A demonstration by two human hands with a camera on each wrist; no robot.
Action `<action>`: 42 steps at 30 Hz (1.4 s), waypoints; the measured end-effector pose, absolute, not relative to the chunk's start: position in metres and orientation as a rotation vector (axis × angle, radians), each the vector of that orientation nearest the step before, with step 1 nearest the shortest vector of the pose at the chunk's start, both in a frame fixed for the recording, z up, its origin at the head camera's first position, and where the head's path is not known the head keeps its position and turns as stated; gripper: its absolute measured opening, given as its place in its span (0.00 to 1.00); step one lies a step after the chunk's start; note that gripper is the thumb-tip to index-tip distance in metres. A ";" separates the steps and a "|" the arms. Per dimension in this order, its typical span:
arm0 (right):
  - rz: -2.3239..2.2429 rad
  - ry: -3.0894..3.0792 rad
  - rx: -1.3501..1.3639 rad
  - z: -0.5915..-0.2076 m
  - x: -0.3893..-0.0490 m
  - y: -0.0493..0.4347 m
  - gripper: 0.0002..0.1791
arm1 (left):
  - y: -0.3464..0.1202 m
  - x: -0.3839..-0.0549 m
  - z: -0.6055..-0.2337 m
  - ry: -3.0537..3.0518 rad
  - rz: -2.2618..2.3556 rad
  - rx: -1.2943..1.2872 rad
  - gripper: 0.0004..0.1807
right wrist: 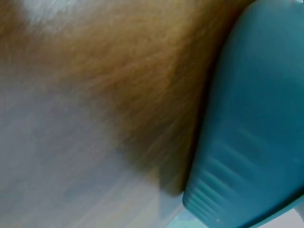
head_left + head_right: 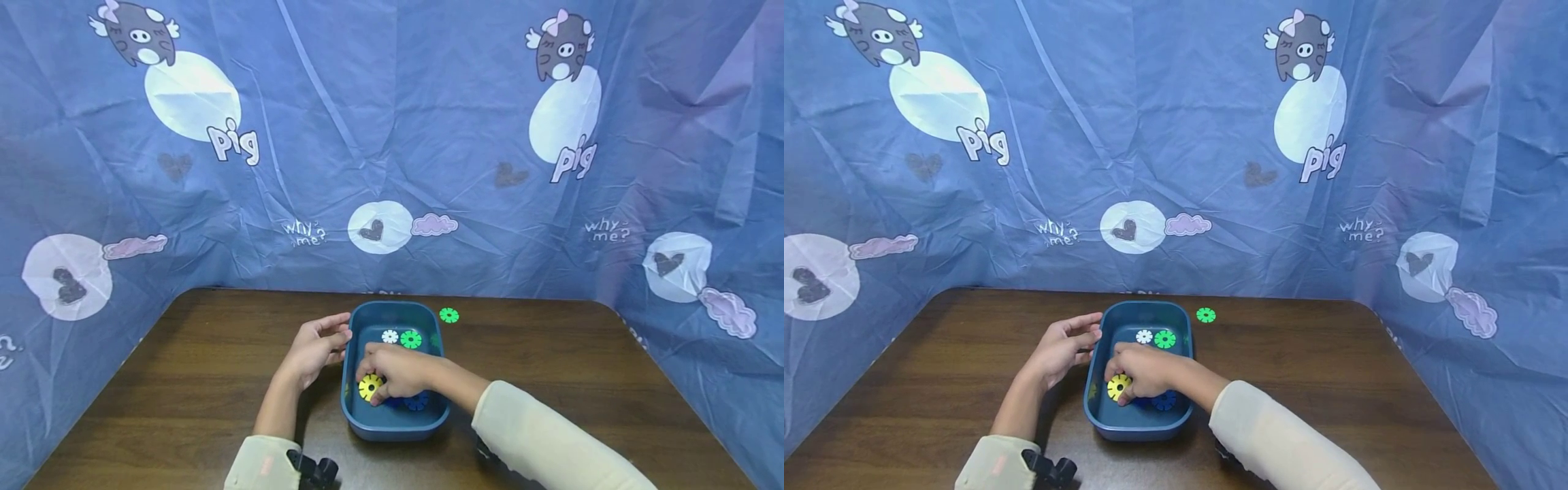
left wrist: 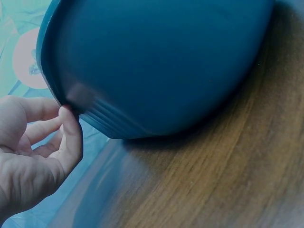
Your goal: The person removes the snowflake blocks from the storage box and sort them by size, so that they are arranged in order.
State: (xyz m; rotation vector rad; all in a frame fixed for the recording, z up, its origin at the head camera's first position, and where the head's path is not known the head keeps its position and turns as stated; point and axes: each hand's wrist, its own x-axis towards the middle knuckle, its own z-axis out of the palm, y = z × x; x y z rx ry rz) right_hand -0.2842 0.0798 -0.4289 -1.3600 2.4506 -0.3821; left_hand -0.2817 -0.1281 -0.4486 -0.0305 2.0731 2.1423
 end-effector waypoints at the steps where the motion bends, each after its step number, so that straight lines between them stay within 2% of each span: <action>1: -0.375 2.455 -1.371 -0.429 -0.284 0.079 0.20 | -0.128 -0.281 -0.449 2.073 2.141 -0.030 0.23; 10: -0.380 2.480 -1.361 -0.429 -0.285 0.082 0.18 | -0.127 -0.281 -0.449 2.065 2.144 -0.019 0.23; 18: -0.583 2.439 -1.266 -0.423 -0.289 0.089 0.12 | -0.128 -0.282 -0.450 2.068 2.155 -0.014 0.23; 42: -0.854 2.527 -1.117 -0.393 -0.315 0.111 0.12 | -0.128 -0.283 -0.451 2.055 2.171 -0.016 0.23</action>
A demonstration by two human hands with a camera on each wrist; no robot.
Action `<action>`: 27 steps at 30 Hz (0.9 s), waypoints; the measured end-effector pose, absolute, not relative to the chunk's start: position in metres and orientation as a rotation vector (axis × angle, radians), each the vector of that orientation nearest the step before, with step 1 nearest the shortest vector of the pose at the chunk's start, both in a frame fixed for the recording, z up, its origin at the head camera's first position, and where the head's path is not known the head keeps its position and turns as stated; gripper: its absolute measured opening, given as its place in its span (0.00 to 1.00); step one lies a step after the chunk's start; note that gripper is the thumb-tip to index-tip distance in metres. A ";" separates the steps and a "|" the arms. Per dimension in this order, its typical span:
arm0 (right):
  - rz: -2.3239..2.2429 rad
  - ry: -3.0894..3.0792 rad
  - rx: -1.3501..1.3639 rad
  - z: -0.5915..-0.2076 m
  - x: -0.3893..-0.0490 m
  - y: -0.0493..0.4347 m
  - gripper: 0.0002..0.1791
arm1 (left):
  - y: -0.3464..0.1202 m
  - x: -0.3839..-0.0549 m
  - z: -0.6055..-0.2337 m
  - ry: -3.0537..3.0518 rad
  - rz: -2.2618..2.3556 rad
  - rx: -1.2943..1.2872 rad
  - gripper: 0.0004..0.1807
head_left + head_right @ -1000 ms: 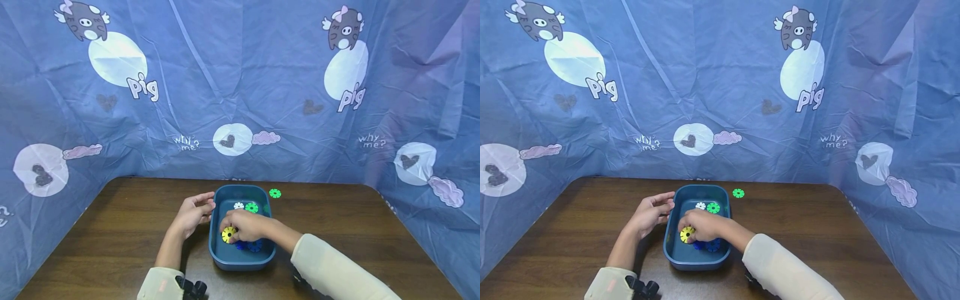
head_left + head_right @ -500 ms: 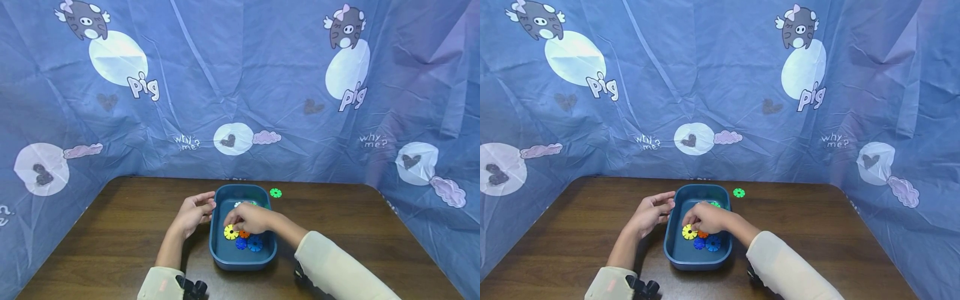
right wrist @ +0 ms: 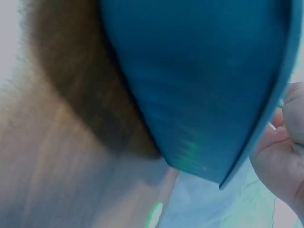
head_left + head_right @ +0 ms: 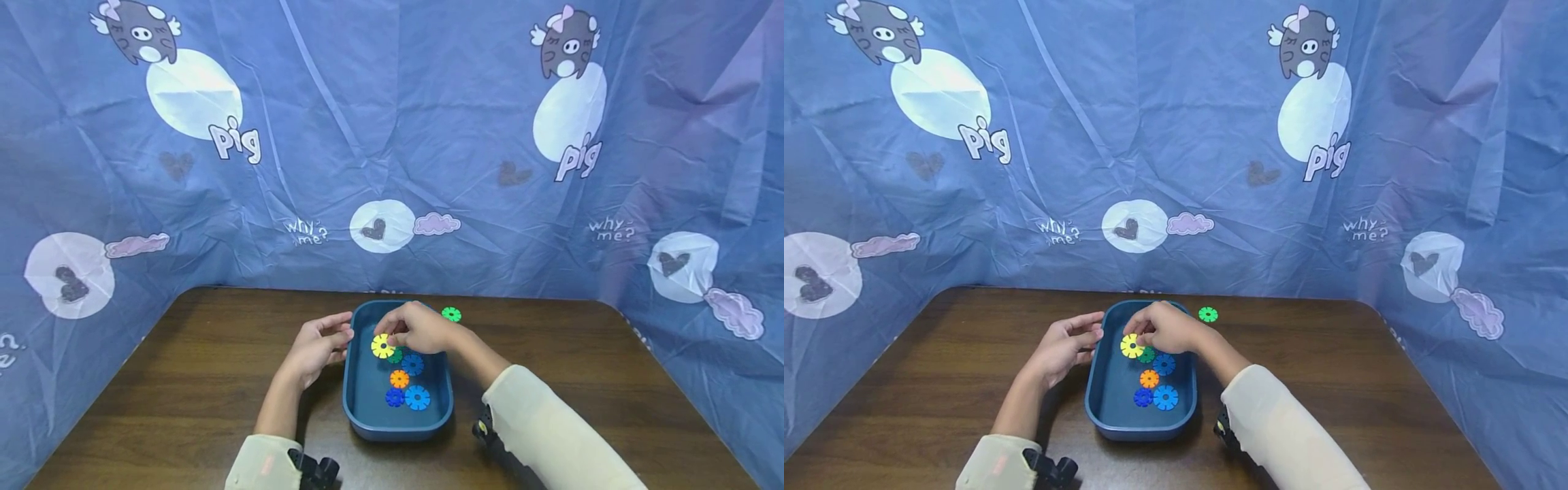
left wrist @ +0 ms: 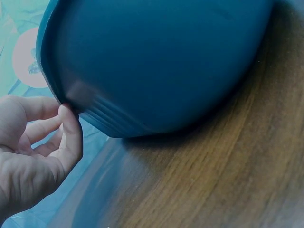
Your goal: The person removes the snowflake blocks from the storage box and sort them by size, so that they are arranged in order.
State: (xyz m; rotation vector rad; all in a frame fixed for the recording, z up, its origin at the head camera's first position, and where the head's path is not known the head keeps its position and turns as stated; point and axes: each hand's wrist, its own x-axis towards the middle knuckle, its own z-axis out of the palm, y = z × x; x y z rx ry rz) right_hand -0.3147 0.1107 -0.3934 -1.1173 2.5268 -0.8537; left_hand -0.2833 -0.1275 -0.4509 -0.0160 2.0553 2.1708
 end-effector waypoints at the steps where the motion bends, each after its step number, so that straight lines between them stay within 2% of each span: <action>1: -0.866 2.538 -1.109 -0.392 -0.317 0.112 0.12 | -0.127 -0.283 -0.451 2.052 2.173 -0.017 0.23; 16: -1.172 2.675 -0.899 -0.380 -0.339 0.140 0.10 | -0.127 -0.283 -0.452 2.035 2.198 -0.026 0.24; 27: -1.303 2.770 -0.796 -0.387 -0.352 0.167 0.10 | -0.127 -0.283 -0.452 2.047 2.196 -0.032 0.23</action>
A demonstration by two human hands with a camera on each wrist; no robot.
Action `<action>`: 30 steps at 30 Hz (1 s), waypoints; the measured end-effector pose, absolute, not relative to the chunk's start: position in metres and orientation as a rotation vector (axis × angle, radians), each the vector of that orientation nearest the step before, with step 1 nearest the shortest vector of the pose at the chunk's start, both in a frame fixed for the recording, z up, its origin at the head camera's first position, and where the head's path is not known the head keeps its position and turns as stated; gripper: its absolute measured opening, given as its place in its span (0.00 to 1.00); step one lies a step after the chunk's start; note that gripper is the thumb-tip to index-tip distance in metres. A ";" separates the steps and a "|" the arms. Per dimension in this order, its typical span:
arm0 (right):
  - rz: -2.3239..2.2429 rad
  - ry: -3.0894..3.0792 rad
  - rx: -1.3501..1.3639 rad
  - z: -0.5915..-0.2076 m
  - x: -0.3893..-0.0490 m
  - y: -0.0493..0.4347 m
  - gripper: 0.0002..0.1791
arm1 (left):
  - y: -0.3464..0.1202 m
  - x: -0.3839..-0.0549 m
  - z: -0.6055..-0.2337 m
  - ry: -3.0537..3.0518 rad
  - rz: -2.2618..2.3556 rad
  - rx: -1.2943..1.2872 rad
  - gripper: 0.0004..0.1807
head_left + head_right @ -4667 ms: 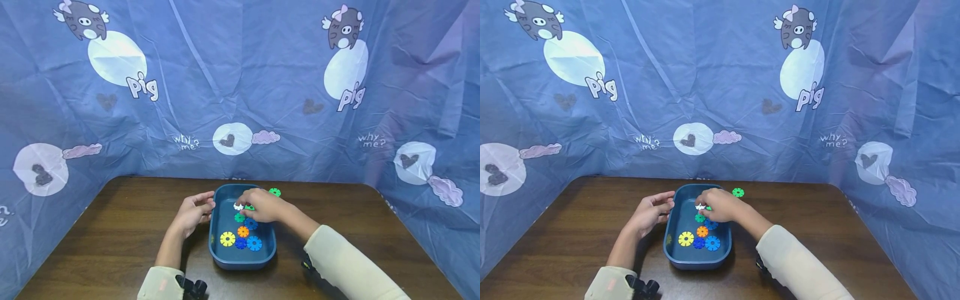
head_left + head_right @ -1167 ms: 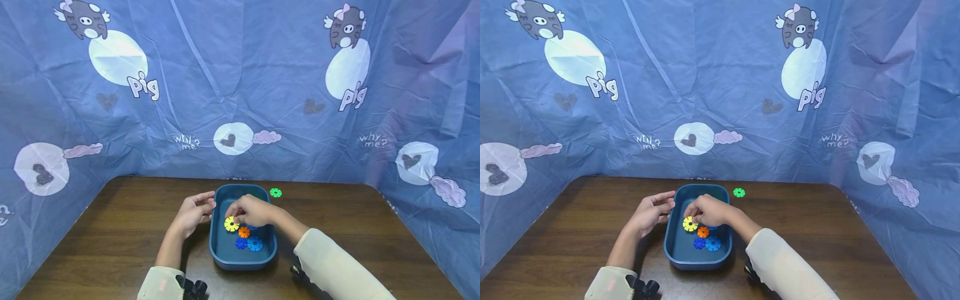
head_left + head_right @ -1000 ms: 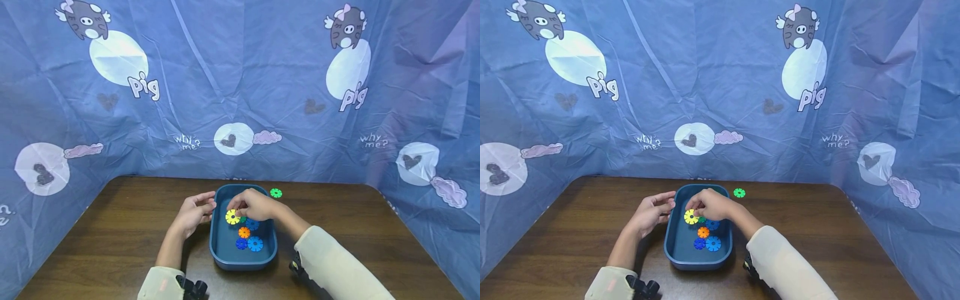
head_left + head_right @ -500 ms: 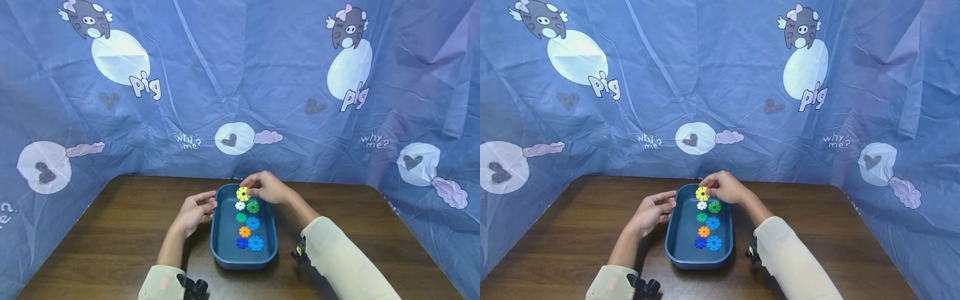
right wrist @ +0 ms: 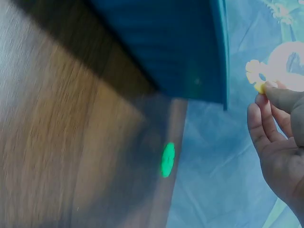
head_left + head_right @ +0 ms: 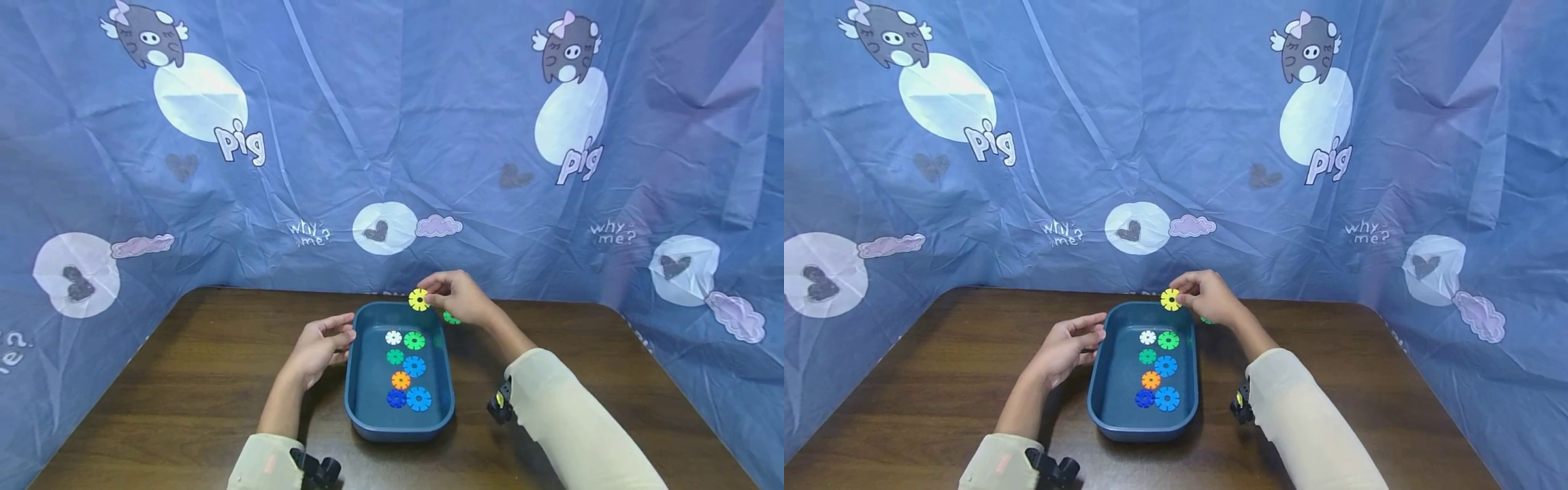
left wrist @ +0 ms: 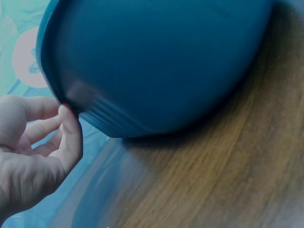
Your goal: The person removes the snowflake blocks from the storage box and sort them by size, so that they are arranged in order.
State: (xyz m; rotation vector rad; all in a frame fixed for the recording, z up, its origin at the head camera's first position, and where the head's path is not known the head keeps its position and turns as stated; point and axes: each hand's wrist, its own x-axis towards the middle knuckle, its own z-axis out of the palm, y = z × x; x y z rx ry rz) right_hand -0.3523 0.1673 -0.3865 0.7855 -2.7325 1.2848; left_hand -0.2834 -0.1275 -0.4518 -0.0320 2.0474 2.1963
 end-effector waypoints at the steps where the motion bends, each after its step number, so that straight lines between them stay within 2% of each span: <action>1: 1.290 -2.727 0.770 -0.388 -0.354 0.170 0.10 | -0.127 -0.284 -0.452 2.047 2.195 -0.036 0.23; 11: 1.284 -2.634 0.640 -0.413 -0.367 0.206 0.09 | -0.128 -0.283 -0.452 2.054 2.188 -0.032 0.23; 30: 1.534 -2.539 0.192 -0.456 -0.363 0.252 0.11 | -0.128 -0.283 -0.451 2.055 2.190 -0.030 0.23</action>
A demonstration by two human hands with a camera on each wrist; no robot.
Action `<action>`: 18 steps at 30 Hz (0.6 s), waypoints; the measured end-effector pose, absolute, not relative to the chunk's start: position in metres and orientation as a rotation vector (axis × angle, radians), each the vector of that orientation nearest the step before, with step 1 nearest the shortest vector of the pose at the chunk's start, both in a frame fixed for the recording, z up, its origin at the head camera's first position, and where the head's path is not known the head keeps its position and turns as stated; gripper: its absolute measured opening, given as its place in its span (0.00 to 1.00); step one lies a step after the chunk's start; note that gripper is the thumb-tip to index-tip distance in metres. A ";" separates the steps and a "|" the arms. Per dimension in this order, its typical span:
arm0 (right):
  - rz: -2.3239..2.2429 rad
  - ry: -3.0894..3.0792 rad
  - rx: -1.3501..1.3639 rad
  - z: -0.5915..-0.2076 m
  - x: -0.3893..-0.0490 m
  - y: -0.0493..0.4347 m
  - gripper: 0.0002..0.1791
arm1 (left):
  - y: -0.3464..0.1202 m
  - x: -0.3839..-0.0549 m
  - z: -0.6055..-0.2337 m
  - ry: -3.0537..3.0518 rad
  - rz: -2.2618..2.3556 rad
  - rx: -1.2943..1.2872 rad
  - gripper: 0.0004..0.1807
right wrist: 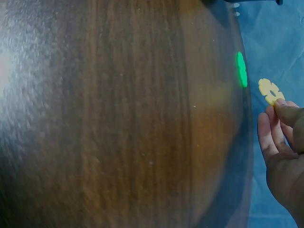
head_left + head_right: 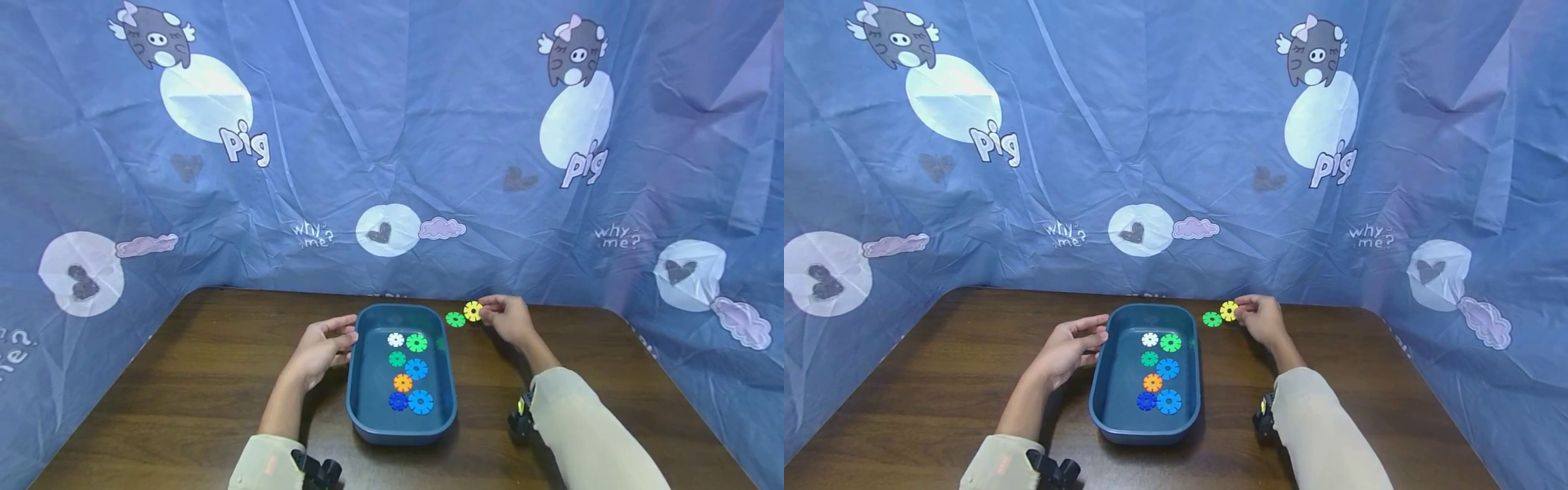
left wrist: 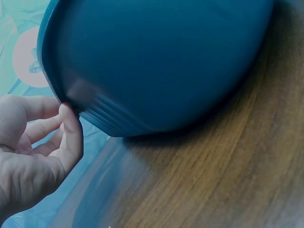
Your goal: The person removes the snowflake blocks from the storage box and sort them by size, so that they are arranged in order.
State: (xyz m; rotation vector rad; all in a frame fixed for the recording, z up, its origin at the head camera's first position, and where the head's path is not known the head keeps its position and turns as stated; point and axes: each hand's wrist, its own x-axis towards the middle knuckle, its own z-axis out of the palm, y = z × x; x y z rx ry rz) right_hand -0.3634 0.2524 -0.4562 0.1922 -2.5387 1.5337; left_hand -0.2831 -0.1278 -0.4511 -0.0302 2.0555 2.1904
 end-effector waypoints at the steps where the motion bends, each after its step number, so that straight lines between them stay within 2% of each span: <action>1: 1.545 -2.535 0.176 -0.458 -0.363 0.253 0.11 | -0.128 -0.283 -0.451 2.055 2.190 -0.032 0.23; 18: 1.628 -2.540 -0.028 -0.472 -0.362 0.251 0.11 | -0.128 -0.282 -0.450 2.058 2.191 -0.026 0.23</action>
